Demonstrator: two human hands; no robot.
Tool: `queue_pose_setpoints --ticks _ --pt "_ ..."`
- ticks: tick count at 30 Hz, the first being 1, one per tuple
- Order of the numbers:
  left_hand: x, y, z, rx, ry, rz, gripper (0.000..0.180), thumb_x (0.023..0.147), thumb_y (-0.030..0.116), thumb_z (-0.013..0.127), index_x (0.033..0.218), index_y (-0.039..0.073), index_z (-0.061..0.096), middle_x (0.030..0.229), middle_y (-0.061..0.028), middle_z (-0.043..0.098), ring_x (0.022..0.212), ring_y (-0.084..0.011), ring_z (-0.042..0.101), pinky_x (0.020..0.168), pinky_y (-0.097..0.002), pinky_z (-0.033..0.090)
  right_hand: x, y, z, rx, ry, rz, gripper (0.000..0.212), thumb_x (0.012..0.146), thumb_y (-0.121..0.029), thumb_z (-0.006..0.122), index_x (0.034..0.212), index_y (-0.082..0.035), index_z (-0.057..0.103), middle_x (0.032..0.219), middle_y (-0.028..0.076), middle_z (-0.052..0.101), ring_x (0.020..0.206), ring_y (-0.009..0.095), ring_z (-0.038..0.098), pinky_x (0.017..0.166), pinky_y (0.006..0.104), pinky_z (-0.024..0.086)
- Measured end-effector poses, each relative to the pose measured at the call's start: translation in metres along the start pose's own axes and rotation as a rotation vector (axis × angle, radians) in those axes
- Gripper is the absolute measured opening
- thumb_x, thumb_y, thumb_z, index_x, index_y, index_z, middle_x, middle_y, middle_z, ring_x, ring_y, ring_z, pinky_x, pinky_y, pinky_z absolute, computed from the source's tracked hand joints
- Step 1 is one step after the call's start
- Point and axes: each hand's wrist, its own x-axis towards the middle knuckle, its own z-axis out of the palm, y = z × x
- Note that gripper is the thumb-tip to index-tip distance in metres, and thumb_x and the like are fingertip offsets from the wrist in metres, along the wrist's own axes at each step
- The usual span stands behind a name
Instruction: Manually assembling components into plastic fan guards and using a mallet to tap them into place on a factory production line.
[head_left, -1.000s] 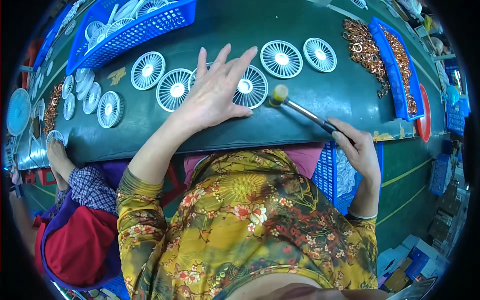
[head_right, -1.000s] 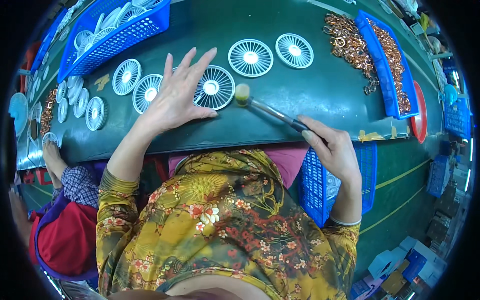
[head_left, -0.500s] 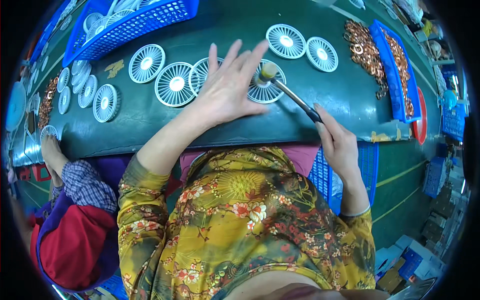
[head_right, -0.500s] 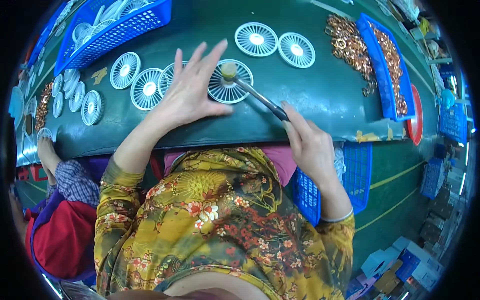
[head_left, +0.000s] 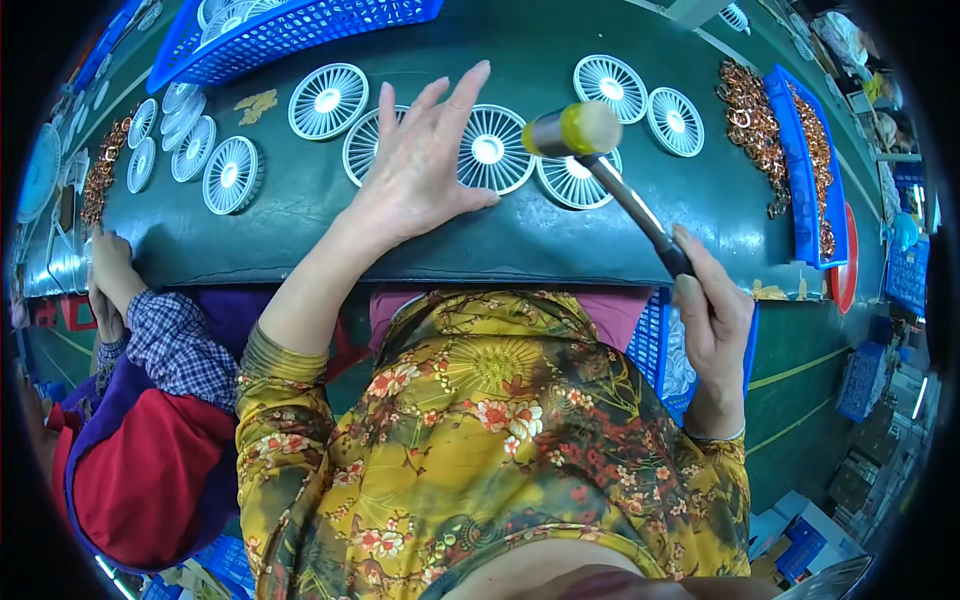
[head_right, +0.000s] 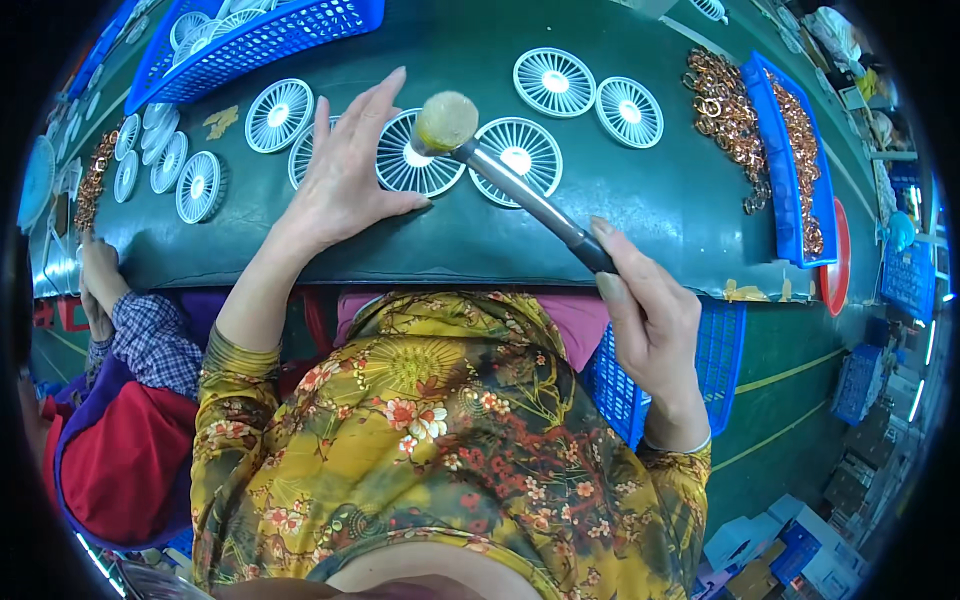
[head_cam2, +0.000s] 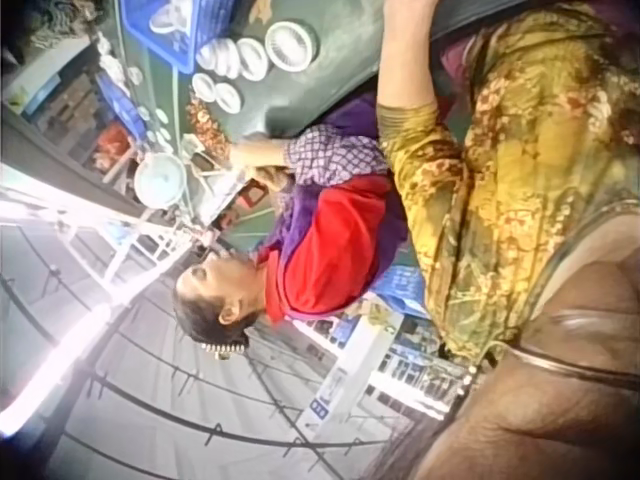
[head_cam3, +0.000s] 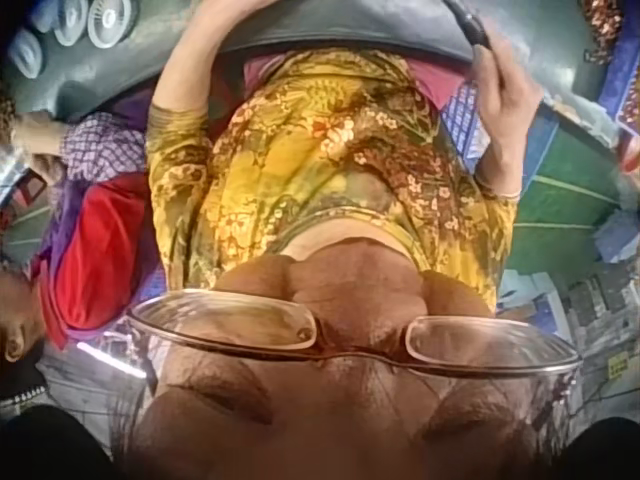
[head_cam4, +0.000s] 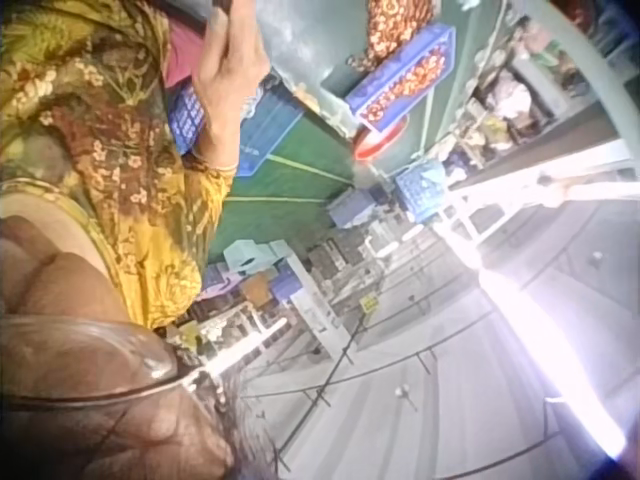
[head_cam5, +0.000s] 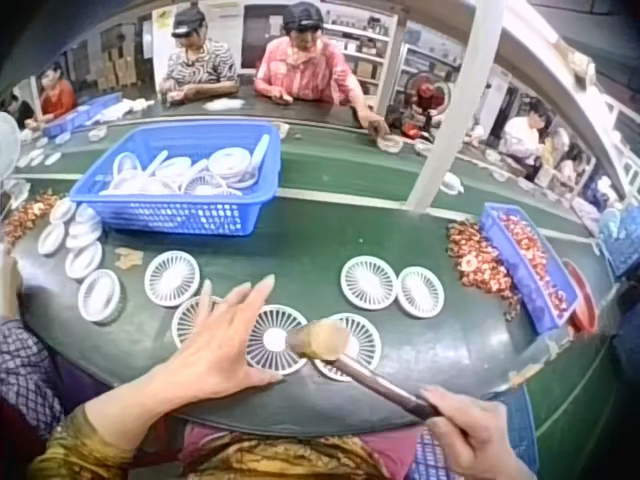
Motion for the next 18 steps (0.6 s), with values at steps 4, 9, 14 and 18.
queue_pose_setpoints --ticks 4,9,14,18 --pt "0.006 0.0 0.004 -0.03 -0.013 -0.013 0.118 0.058 0.027 0.086 0.151 0.016 0.014 0.135 -0.0148 0.048 0.129 -0.0291 0.044 0.112 -0.0625 0.01 0.011 0.004 0.022 -0.046 0.156 0.014 0.036 0.089 0.0 0.056 0.125 0.001 0.056 0.12 0.021 0.062 0.1 0.033 0.067 0.083 0.0353 0.052" --pt "0.007 -0.005 0.006 -0.018 0.0 0.042 0.116 0.061 0.033 0.084 0.149 0.013 0.012 0.129 -0.0184 0.054 0.134 -0.0383 0.035 0.108 -0.0663 0.012 0.035 0.01 0.051 -0.206 -0.071 0.1 0.035 0.092 -0.016 0.059 0.126 -0.015 0.059 0.082 0.02 0.065 0.072 0.039 0.063 0.062 0.0407 0.05" --pt "-0.013 -0.023 -0.02 0.103 0.076 0.023 0.115 0.059 0.04 0.084 0.15 0.016 0.018 0.144 -0.025 0.037 0.142 -0.0411 0.017 0.11 -0.0655 0.007 0.03 -0.005 0.03 -0.013 0.004 0.07 0.034 0.09 -0.005 0.057 0.125 -0.005 0.059 0.109 0.02 0.067 0.093 0.025 0.069 0.078 0.0328 0.052" --pt "-0.027 -0.036 -0.029 0.158 0.097 -0.107 0.105 0.062 0.029 0.083 0.148 0.017 0.025 0.136 -0.0188 0.05 0.142 -0.0393 0.019 0.111 -0.0637 0.008 0.019 0.008 0.035 0.069 -0.259 0.063 0.032 0.091 -0.011 0.059 0.123 -0.004 0.06 0.117 0.018 0.064 0.107 0.03 0.064 0.088 0.0332 0.05"
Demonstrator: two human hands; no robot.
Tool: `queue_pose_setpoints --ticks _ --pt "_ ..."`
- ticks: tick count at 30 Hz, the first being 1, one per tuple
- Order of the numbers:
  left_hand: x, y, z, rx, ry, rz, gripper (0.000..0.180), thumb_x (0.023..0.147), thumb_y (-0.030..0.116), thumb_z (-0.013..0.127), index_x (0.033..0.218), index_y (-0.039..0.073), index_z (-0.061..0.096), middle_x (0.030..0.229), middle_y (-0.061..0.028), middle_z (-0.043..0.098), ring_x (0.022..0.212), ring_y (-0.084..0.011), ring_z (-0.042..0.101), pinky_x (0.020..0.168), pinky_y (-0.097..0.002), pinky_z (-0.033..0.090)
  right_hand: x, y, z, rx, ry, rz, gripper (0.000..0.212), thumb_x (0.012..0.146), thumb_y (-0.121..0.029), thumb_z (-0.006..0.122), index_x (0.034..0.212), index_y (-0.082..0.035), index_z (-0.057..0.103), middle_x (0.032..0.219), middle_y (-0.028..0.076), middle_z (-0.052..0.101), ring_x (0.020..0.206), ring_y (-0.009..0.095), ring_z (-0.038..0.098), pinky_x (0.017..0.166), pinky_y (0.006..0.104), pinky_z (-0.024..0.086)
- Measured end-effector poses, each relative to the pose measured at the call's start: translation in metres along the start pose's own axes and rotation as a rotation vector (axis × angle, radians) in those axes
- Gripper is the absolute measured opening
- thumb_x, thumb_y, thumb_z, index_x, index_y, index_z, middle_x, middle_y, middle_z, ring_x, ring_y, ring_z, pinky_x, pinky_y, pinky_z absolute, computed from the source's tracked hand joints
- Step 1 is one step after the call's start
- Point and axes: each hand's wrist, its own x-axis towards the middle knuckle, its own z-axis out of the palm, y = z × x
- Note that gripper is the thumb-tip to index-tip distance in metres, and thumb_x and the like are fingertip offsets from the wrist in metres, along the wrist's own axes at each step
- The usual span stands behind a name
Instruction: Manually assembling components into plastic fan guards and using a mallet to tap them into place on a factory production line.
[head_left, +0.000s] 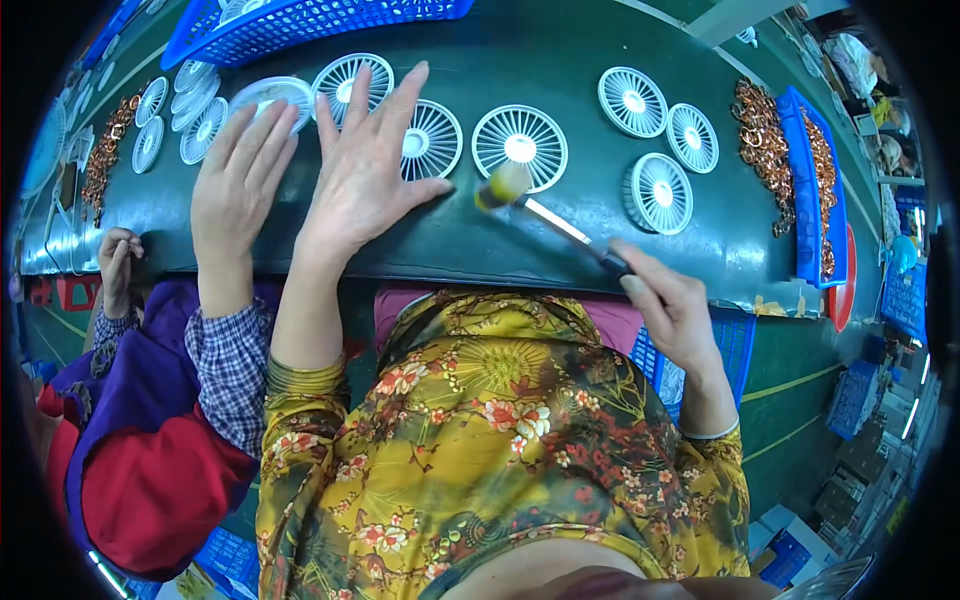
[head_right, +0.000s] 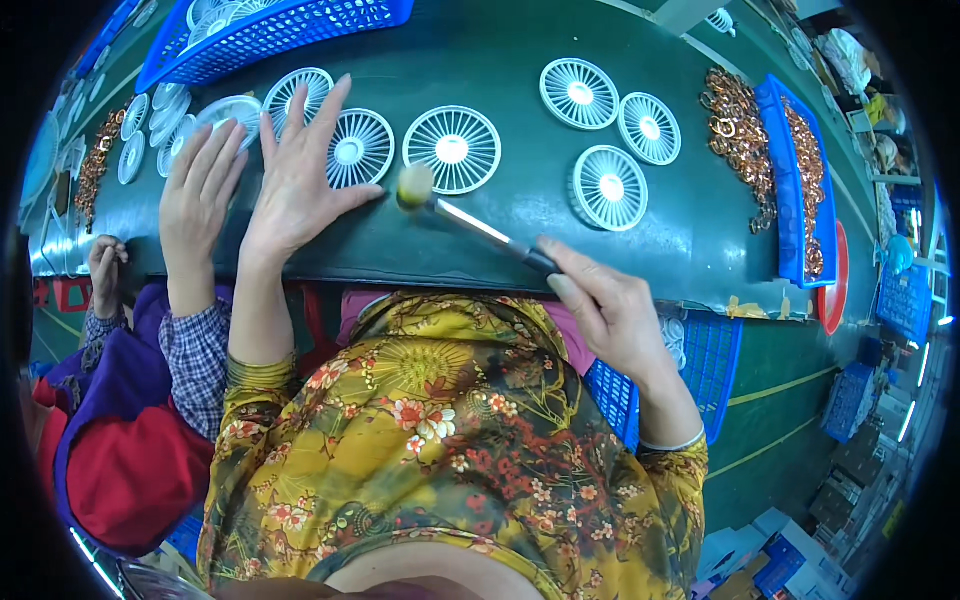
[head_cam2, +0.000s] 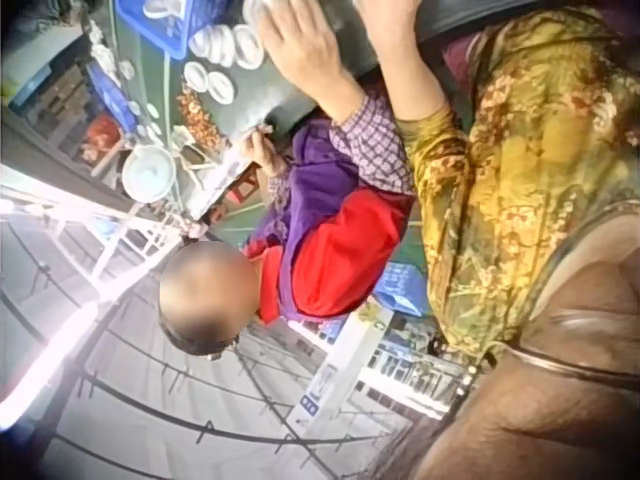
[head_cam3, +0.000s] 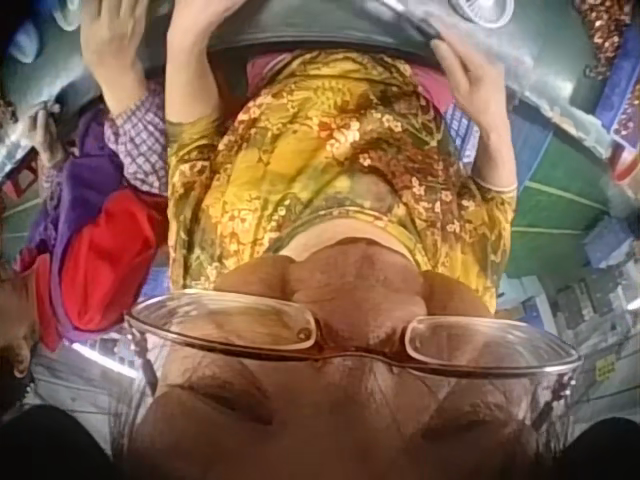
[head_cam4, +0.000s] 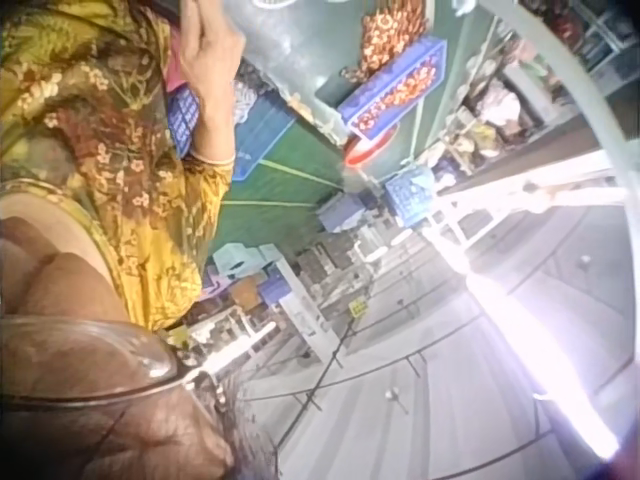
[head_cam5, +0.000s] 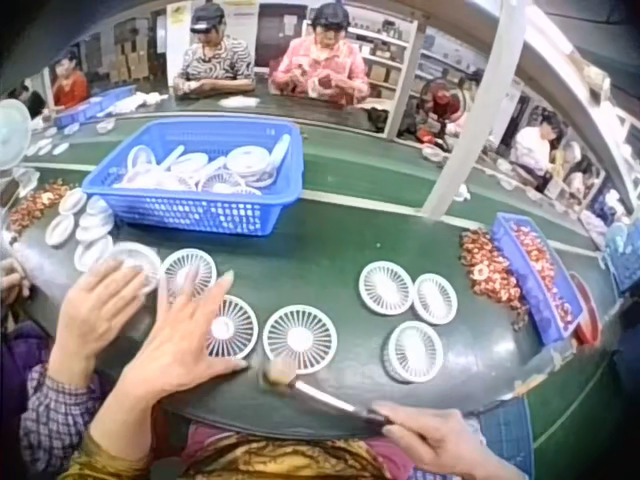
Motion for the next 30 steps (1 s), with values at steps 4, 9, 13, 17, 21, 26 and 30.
queue_pose_setpoints --ticks 4,9,13,17,21,26,30 --pt "-0.008 0.008 0.012 -0.101 0.09 0.069 0.103 0.061 0.032 0.085 0.146 0.015 0.03 0.129 -0.0179 0.053 0.133 -0.039 0.035 0.112 -0.0594 0.014 0.008 0.014 0.01 -0.187 0.103 0.035 0.032 0.091 -0.012 0.06 0.122 -0.008 0.061 0.106 0.018 0.066 0.089 0.034 0.067 0.074 0.0371 0.053" --pt "-0.015 0.023 0.024 -0.452 0.059 -0.06 0.113 0.055 0.027 0.089 0.147 0.013 0.025 0.125 -0.019 0.053 0.119 -0.0359 0.049 0.1 -0.0448 0.042 0.02 -0.012 -0.003 -0.021 0.299 0.05 0.036 0.091 -0.004 0.055 0.127 -0.003 0.058 0.08 0.012 0.064 0.058 0.011 0.052 0.057 0.0244 0.045" --pt "-0.013 0.026 0.026 -0.492 0.061 -0.113 0.116 0.056 0.026 0.089 0.148 0.013 0.019 0.124 -0.0188 0.053 0.114 -0.0349 0.054 0.096 -0.0438 0.046 0.033 -0.011 0.022 -0.306 0.294 -0.412 0.041 0.091 -0.009 0.057 0.131 -0.008 0.053 0.097 0.021 0.067 0.07 0.032 0.066 0.064 0.0395 0.052" --pt "-0.014 0.014 0.025 -0.544 0.072 -0.064 0.102 0.063 0.024 0.084 0.146 0.008 0.027 0.134 -0.0202 0.048 0.122 -0.0345 0.05 0.101 -0.0432 0.043 0.041 -0.005 0.028 -0.288 0.085 -0.112 0.037 0.09 -0.016 0.061 0.127 -0.016 0.058 0.084 0.018 0.066 0.067 0.036 0.063 0.059 0.0411 0.05" --pt "-0.005 -0.014 0.012 -0.314 0.367 -0.001 0.079 0.071 0.013 0.075 0.14 0.007 0.038 0.133 -0.0204 0.05 0.126 -0.0355 0.046 0.105 -0.0439 0.037 0.028 -0.016 0.005 -0.071 -0.026 0.065 0.035 0.089 -0.009 0.061 0.124 -0.006 0.06 0.101 0.02 0.067 0.079 0.029 0.07 0.069 0.037 0.053" --pt "0.026 -0.053 -0.01 0.177 0.21 0.007 0.083 0.069 0.042 0.077 0.14 0.016 0.042 0.136 -0.0148 0.05 0.136 -0.0401 0.032 0.113 -0.0592 0.01 0.03 -0.019 0.029 0.005 -0.174 -0.157 0.03 0.088 -0.014 0.064 0.118 -0.009 0.064 0.101 0.017 0.068 0.086 0.033 0.068 0.074 0.0366 0.054" --pt "0.032 -0.059 -0.016 0.259 -0.003 -0.035 0.081 0.066 0.045 0.078 0.134 0.013 0.049 0.123 -0.0182 0.059 0.133 -0.0376 0.037 0.113 -0.059 0.01 0.037 -0.001 0.033 -0.169 0.034 -0.153 0.031 0.09 -0.021 0.061 0.12 -0.011 0.063 0.098 0.019 0.068 0.083 0.035 0.067 0.072 0.0381 0.052"
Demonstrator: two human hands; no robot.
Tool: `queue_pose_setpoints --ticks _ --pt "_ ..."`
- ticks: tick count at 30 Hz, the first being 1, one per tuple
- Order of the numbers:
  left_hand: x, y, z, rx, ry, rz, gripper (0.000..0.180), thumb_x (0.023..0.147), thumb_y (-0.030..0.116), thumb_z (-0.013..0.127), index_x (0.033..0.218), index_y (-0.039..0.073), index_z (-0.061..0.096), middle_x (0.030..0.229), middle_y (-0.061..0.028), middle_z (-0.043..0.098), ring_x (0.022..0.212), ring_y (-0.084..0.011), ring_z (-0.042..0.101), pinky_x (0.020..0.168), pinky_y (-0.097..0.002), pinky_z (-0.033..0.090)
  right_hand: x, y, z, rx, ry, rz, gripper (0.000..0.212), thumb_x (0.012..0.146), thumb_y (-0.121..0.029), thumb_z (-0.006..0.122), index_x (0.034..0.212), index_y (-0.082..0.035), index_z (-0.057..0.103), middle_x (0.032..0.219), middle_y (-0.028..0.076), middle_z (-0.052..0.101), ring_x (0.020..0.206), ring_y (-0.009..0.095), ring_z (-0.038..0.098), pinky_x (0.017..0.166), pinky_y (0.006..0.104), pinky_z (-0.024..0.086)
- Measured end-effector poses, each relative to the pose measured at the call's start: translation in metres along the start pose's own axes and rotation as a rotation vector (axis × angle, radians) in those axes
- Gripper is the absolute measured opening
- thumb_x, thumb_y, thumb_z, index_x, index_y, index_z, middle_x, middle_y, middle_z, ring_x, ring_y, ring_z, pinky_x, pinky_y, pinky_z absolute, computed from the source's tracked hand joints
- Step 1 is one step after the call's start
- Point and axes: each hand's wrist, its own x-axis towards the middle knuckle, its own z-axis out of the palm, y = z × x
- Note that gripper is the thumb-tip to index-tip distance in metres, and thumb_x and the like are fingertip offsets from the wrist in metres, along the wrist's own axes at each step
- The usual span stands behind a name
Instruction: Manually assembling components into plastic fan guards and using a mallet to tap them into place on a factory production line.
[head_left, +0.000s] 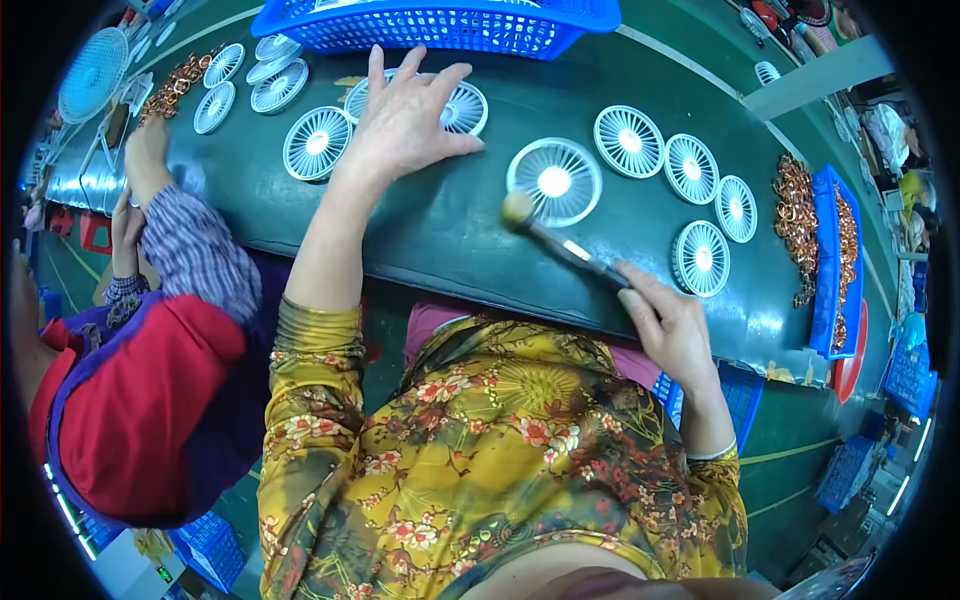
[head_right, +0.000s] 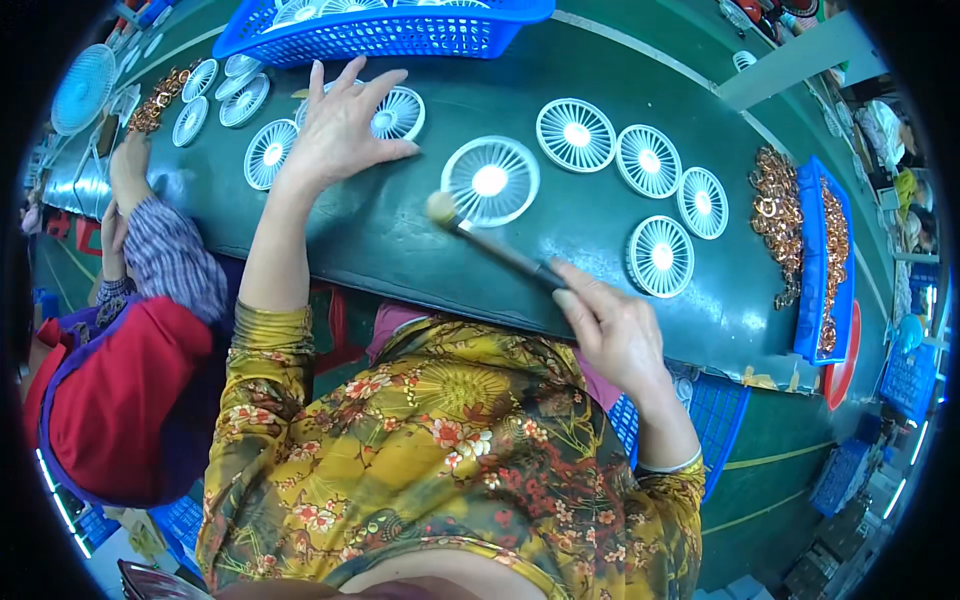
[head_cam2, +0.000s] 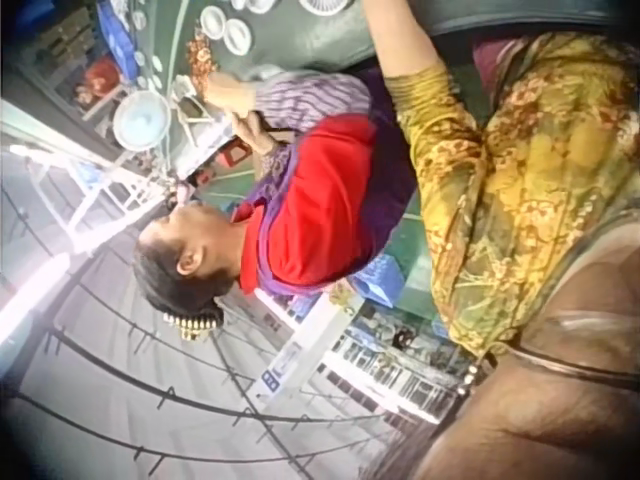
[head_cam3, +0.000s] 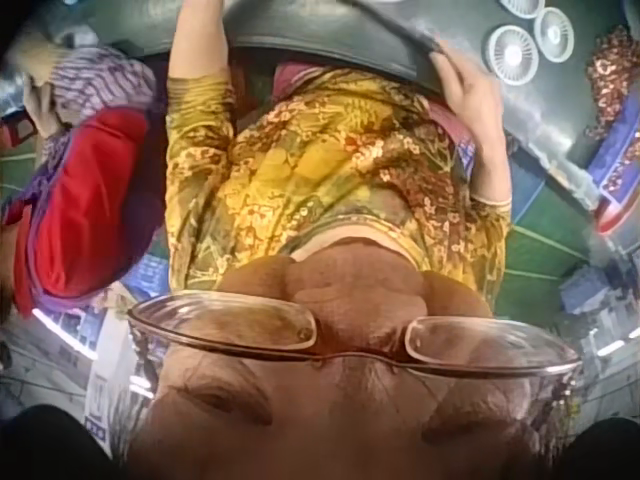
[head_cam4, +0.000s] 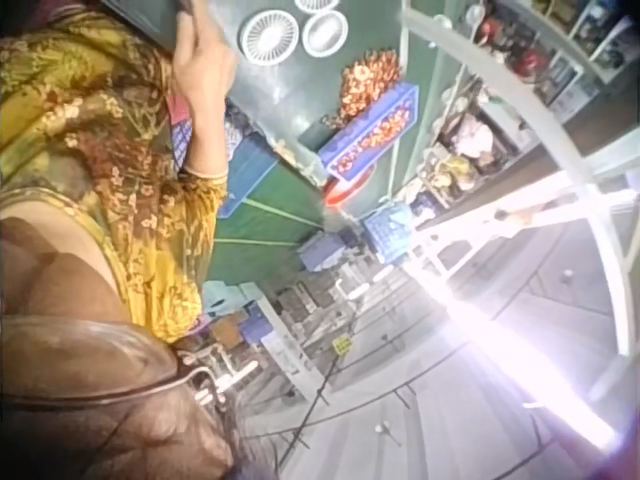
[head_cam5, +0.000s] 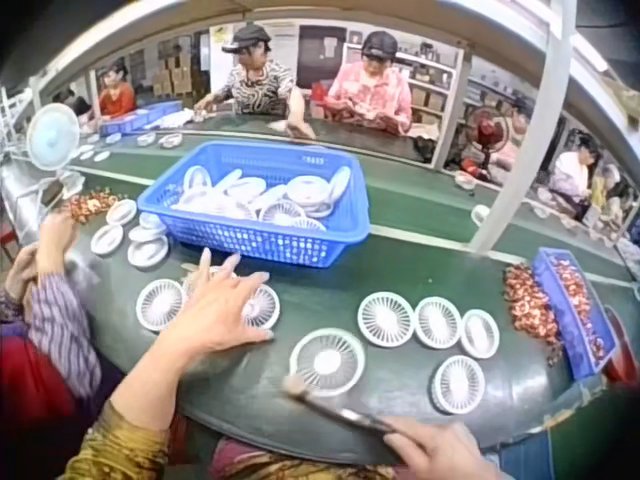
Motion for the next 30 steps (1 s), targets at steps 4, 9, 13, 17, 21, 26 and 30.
queue_pose_setpoints --ticks 4,9,13,17,21,26,30 --pt "-0.028 0.034 0.022 -0.204 0.158 0.116 0.084 0.062 0.046 0.081 0.13 0.009 0.048 0.114 -0.018 0.059 0.121 -0.0364 0.048 0.111 -0.0607 0.016 0.0 0.012 0.003 0.063 0.086 0.201 0.03 0.093 -0.018 0.058 0.119 -0.005 0.062 0.092 0.016 0.069 0.073 0.024 0.066 0.071 0.0317 0.05" --pt "-0.051 0.062 0.031 -0.616 0.112 -0.031 0.11 0.058 0.029 0.087 0.145 0.01 0.024 0.119 -0.0199 0.054 0.117 -0.0374 0.049 0.11 -0.0522 0.03 -0.002 -0.014 -0.012 0.269 0.206 0.145 0.032 0.093 -0.008 0.054 0.124 -0.001 0.059 0.073 0.001 0.059 0.059 0.005 0.051 0.055 0.0205 0.043" --pt "-0.048 0.069 0.025 -0.738 0.074 -0.151 0.115 0.058 0.027 0.087 0.147 0.007 0.017 0.121 -0.0207 0.053 0.117 -0.0379 0.049 0.109 -0.048 0.033 0.027 -0.004 0.023 0.013 0.245 -0.207 0.033 0.093 -0.014 0.056 0.124 -0.004 0.056 0.095 0.019 0.068 0.079 0.037 0.067 0.068 0.041 0.052" --pt "-0.051 0.058 0.012 -0.825 0.047 -0.144 0.114 0.063 0.025 0.084 0.149 0.005 0.013 0.136 -0.0231 0.043 0.128 -0.0351 0.044 0.106 -0.0426 0.038 0.032 -0.015 0.013 -0.015 0.021 0.077 0.032 0.092 -0.017 0.058 0.123 -0.011 0.059 0.096 0.022 0.066 0.082 0.039 0.065 0.069 0.0431 0.052" --pt "-0.041 0.008 -0.006 -0.636 0.205 -0.189 0.09 0.072 0.021 0.075 0.146 0.002 0.026 0.144 -0.024 0.037 0.137 -0.0413 0.029 0.113 -0.046 0.024 0.026 -0.024 -0.003 0.11 -0.036 0.114 0.034 0.09 -0.012 0.061 0.123 -0.006 0.06 0.103 0.022 0.067 0.083 0.033 0.068 0.07 0.0359 0.053" --pt "-0.015 -0.036 0.005 -0.129 0.26 -0.356 0.096 0.066 0.034 0.082 0.141 0.001 0.032 0.137 -0.0303 0.041 0.136 -0.0466 0.027 0.111 -0.0573 0.018 0.031 -0.032 0.013 0.062 -0.171 -0.031 0.031 0.09 -0.021 0.062 0.119 -0.012 0.062 0.089 0.019 0.067 0.071 0.037 0.065 0.062 0.0411 0.051" --pt "-0.024 -0.013 0.007 -0.461 0.172 -0.289 0.095 0.061 0.029 0.084 0.138 0.0 0.036 0.122 -0.0258 0.052 0.117 -0.0404 0.047 0.102 -0.0474 0.037 0.043 -0.021 0.018 0.027 -0.006 0.06 0.031 0.091 -0.022 0.061 0.12 -0.01 0.062 0.092 0.02 0.067 0.074 0.034 0.067 0.065 0.0386 0.052"
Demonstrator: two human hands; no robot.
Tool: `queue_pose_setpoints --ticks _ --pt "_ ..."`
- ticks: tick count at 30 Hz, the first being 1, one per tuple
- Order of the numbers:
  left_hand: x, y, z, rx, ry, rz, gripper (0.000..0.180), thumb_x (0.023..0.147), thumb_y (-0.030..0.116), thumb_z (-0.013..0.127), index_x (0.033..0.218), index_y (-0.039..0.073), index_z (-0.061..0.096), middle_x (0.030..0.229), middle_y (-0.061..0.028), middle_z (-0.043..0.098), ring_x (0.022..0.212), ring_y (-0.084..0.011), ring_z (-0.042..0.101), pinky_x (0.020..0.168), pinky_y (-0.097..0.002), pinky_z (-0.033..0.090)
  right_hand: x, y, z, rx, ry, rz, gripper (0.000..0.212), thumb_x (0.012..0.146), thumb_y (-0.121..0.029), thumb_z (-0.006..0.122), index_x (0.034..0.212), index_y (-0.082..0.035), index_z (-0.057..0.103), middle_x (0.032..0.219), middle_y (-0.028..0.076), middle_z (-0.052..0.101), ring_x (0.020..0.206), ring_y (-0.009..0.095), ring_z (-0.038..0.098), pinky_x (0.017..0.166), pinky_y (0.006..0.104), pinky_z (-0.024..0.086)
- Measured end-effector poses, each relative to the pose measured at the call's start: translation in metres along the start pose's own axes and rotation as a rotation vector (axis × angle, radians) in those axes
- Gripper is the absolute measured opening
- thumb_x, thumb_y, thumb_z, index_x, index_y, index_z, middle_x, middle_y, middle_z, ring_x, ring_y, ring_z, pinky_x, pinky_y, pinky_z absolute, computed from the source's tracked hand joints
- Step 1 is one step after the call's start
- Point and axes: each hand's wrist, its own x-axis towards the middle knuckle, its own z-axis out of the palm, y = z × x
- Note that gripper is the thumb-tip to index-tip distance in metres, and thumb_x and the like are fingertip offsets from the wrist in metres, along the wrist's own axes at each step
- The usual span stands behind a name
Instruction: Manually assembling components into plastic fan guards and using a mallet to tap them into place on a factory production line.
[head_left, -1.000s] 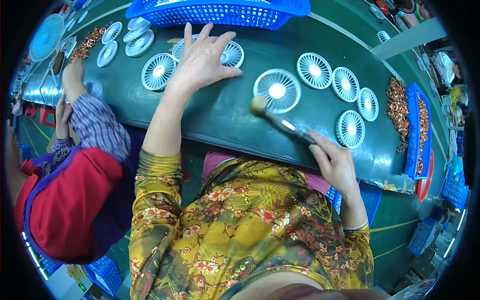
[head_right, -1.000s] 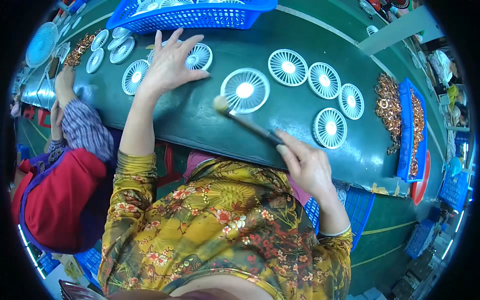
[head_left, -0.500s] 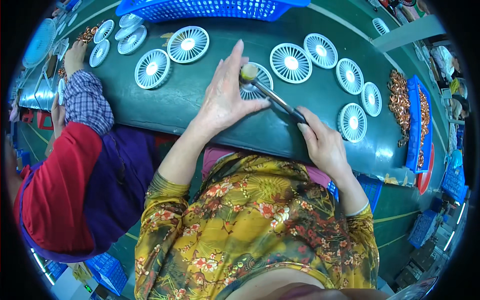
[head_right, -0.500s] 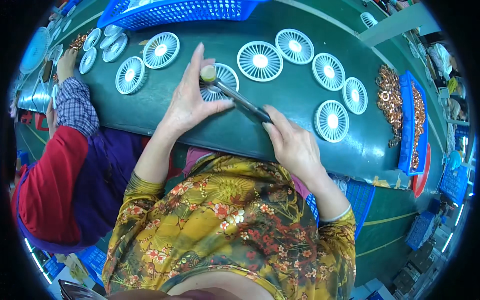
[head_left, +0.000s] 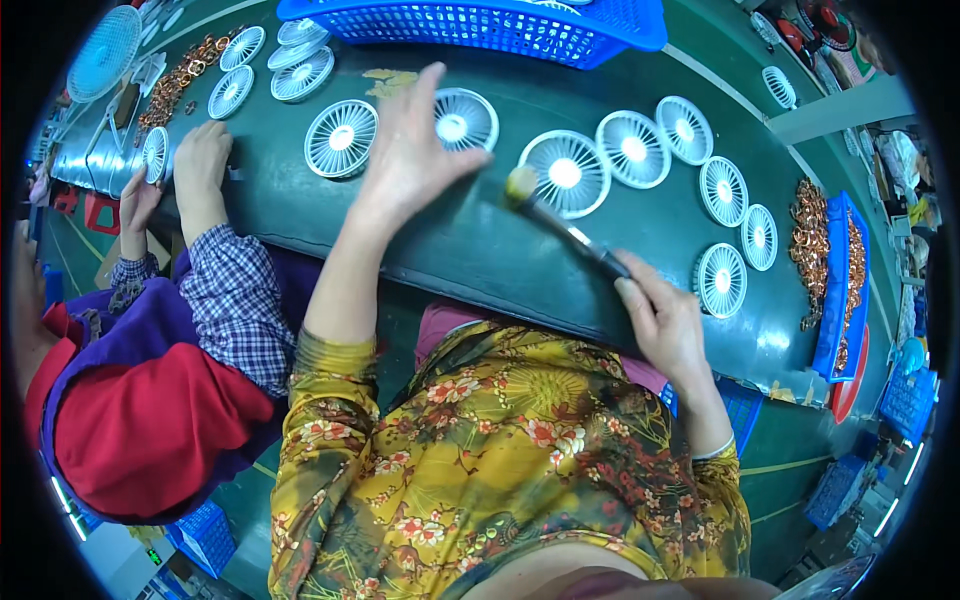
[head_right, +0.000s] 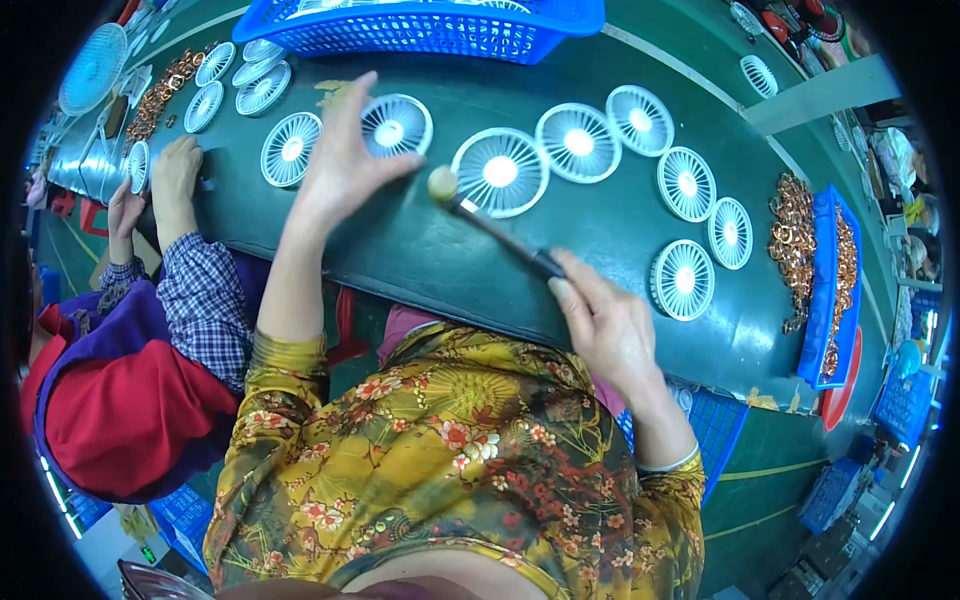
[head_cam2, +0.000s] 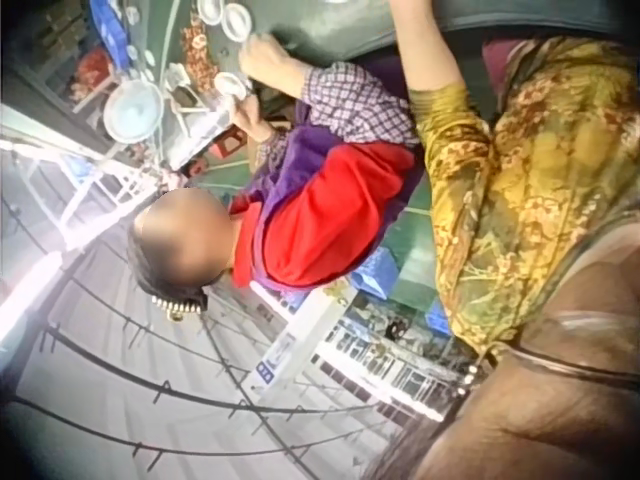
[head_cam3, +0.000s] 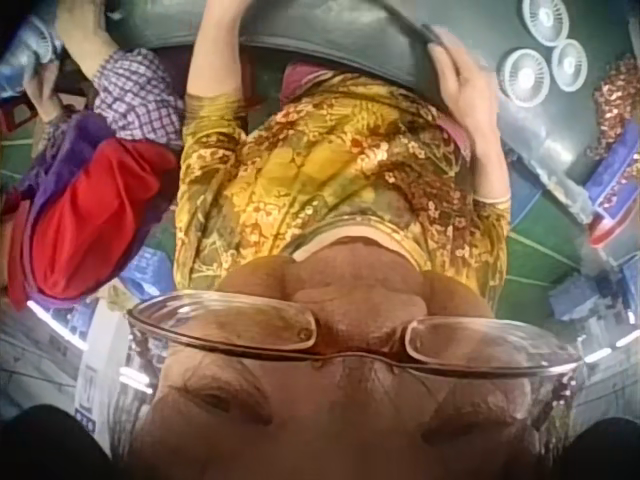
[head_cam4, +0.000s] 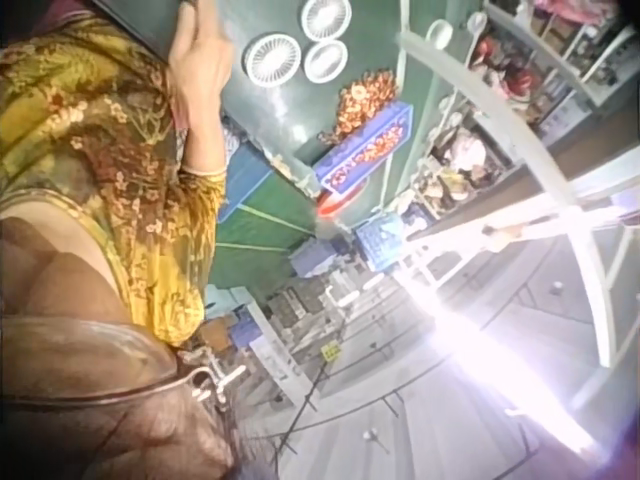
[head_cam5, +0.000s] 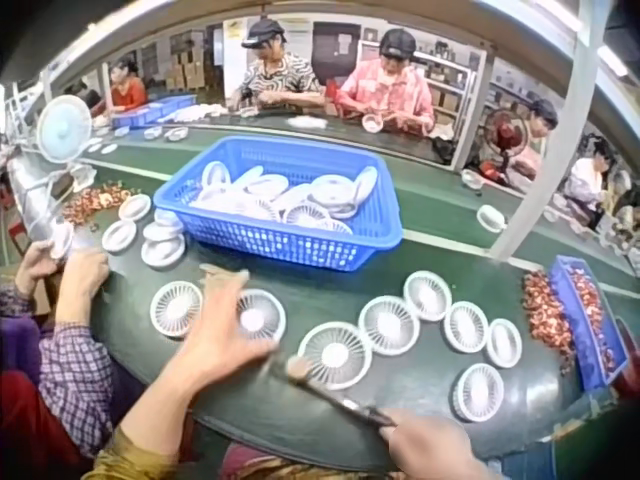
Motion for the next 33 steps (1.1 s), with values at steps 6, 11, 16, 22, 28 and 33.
queue_pose_setpoints --ticks 6,11,16,22,28,33 --pt "-0.036 0.024 -0.002 -0.064 -0.069 -0.08 0.106 0.06 0.023 0.085 0.143 0.003 0.023 0.119 -0.0241 0.053 0.114 -0.0379 0.05 0.098 -0.0441 0.041 0.012 -0.037 -0.017 0.281 0.143 0.106 0.037 0.092 -0.006 0.057 0.129 -0.005 0.055 0.106 0.02 0.066 0.076 0.023 0.068 0.068 0.0322 0.052" --pt "-0.04 0.021 0.001 -0.098 -0.063 -0.066 0.109 0.061 0.027 0.085 0.146 0.002 0.021 0.135 -0.0248 0.044 0.132 -0.0421 0.034 0.108 -0.0488 0.033 0.032 -0.022 0.019 -0.164 -0.104 -0.027 0.036 0.092 -0.021 0.057 0.127 -0.012 0.054 0.097 0.022 0.066 0.076 0.04 0.064 0.064 0.0449 0.052" --pt "-0.042 -0.017 -0.025 0.192 0.278 0.008 0.107 0.063 0.037 0.083 0.146 0.002 0.026 0.146 -0.0266 0.032 0.139 -0.0452 0.022 0.114 -0.0516 0.019 0.023 -0.014 0.006 0.002 -0.014 0.118 0.032 0.093 -0.015 0.057 0.124 -0.008 0.057 0.099 0.021 0.067 0.079 0.035 0.067 0.067 0.0382 0.053" --pt "-0.047 -0.035 -0.039 0.002 0.197 -0.286 0.106 0.059 0.02 0.086 0.145 0.004 0.026 0.128 -0.0244 0.047 0.122 -0.0375 0.044 0.103 -0.0441 0.037 0.03 -0.037 0.006 0.234 -0.061 -0.008 0.029 0.093 -0.011 0.058 0.121 -0.004 0.06 0.105 0.016 0.067 0.077 0.023 0.067 0.069 0.0291 0.05" --pt "-0.073 -0.021 -0.027 0.035 0.218 -0.194 0.12 0.053 0.018 0.089 0.149 0.011 0.016 0.12 -0.0218 0.05 0.112 -0.0372 0.048 0.1 -0.046 0.038 0.05 -0.072 0.012 0.417 0.04 -0.194 0.034 0.092 -0.01 0.059 0.126 -0.004 0.057 0.105 0.014 0.068 0.08 0.019 0.066 0.072 0.0285 0.051" --pt "-0.072 -0.022 -0.015 -0.092 0.236 -0.175 0.119 0.056 0.021 0.087 0.148 0.003 0.014 0.122 -0.0221 0.05 0.113 -0.0383 0.048 0.099 -0.0452 0.039 0.063 -0.062 0.056 -0.147 -0.217 -0.105 0.03 0.093 -0.026 0.055 0.12 -0.012 0.059 0.095 0.02 0.067 0.08 0.039 0.065 0.065 0.0449 0.053"
